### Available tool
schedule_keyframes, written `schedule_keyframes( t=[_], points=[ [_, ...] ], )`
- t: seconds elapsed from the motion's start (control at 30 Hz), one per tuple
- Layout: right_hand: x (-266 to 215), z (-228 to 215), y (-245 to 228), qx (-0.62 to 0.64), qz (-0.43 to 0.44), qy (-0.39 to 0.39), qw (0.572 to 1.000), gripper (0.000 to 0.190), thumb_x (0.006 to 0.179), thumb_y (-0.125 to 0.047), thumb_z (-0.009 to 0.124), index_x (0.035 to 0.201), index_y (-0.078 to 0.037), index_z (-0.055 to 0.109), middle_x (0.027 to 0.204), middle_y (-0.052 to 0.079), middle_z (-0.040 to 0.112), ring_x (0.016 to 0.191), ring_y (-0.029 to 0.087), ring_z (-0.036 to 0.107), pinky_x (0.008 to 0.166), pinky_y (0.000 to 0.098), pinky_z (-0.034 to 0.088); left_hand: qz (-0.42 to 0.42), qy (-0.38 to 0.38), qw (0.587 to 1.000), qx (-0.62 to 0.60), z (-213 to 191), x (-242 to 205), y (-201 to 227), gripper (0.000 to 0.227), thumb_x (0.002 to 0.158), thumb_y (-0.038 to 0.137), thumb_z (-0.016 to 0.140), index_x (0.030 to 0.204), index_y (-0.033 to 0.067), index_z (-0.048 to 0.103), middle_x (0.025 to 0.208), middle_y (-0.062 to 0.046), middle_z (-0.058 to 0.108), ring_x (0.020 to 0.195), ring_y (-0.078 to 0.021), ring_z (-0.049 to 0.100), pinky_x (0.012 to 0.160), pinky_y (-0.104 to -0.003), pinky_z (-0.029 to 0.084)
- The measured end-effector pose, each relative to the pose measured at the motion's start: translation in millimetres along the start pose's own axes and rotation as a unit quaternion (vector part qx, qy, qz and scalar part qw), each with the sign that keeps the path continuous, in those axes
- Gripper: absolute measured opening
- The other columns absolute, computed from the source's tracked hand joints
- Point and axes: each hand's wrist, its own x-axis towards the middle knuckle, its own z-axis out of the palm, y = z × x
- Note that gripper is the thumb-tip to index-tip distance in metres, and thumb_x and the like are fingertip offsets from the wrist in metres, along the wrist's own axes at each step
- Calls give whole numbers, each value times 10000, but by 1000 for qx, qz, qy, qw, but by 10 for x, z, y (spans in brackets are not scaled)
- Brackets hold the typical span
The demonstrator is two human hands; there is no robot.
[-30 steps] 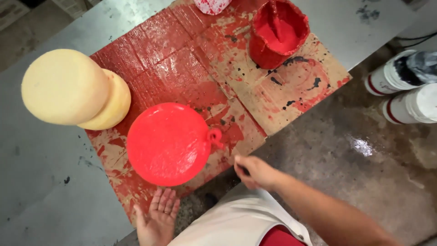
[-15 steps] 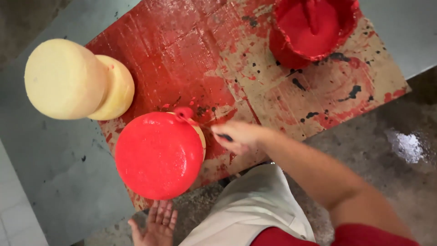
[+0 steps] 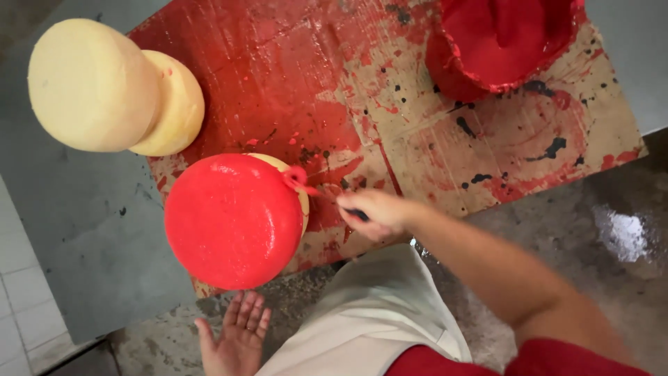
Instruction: Applying a protective red wax coating to cheese wheels using a brush and placing them into a crate for storage.
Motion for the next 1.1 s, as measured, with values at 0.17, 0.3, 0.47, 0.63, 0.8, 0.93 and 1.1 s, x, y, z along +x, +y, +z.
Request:
schedule_keyframes(
  t=[0.17, 0.3, 0.47, 0.63, 0.8, 0.93, 1.1],
  points=[
    [-1, 101, 1062, 65, -28, -53, 996, 529, 1086, -438, 371, 738, -57, 490, 419, 42, 319, 315, 141, 283, 369, 306, 266, -9, -35, 999, -33, 129, 4, -22, 947, 903, 830, 297, 1402, 50, 490, 1438, -231, 529, 1388, -369, 490, 1170, -522, 362],
    [-65, 309, 1226, 55, -48, -57, 996, 510, 1053, -445, 415, 715, -65, 450, 452, 42, 286, 335, 119, 221, 328, 276, 152, -24, -66, 997, -25, 192, 22, 8, 939, 911, 796, 283, 1431, 39, 478, 1408, -229, 530, 1334, -358, 495, 1131, -492, 375],
    [43, 234, 1292, 25, -100, 14, 995, 554, 1033, -445, 453, 649, -46, 473, 406, 60, 315, 330, 135, 265, 347, 279, 200, -39, -86, 995, -21, 100, 46, 109, 933, 912, 760, 272, 1455, 28, 470, 1429, -233, 535, 1364, -353, 498, 1141, -478, 372],
    [185, 217, 1292, 76, -174, 48, 981, 588, 1043, -513, 430, 667, -61, 421, 393, 45, 245, 306, 141, 191, 333, 287, 154, -47, -106, 992, -43, -163, 174, 186, 933, 902, 740, 304, 1469, 15, 459, 1413, -242, 538, 1348, -348, 509, 1130, -480, 391],
    [47, 473, 1658, 44, -155, 114, 980, 619, 1037, -465, 450, 578, -50, 421, 352, 74, 319, 301, 186, 282, 328, 324, 241, -56, -151, 984, -71, -577, 474, 255, 841, 939, 714, 318, 1420, 53, 515, 1408, -237, 579, 1334, -347, 535, 1114, -475, 400],
    [137, 839, 1999, -65, -145, 154, 975, 644, 1040, -457, 459, 540, -51, 459, 342, 66, 359, 295, 171, 334, 317, 306, 210, -70, -158, 980, -94, -858, 506, 383, 851, 944, 701, 308, 1441, 40, 508, 1378, -243, 598, 1305, -362, 555, 1083, -477, 417],
    [462, 1393, 2123, 72, -161, 227, 958, 551, 1047, -410, 466, 630, -57, 398, 373, 61, 238, 279, 172, 188, 303, 326, 138, -91, -186, 974, -89, -1218, 530, 585, 772, 975, 569, 340, 1503, 31, 505, 1384, -252, 614, 1337, -367, 567, 1107, -473, 430]
  ],
)
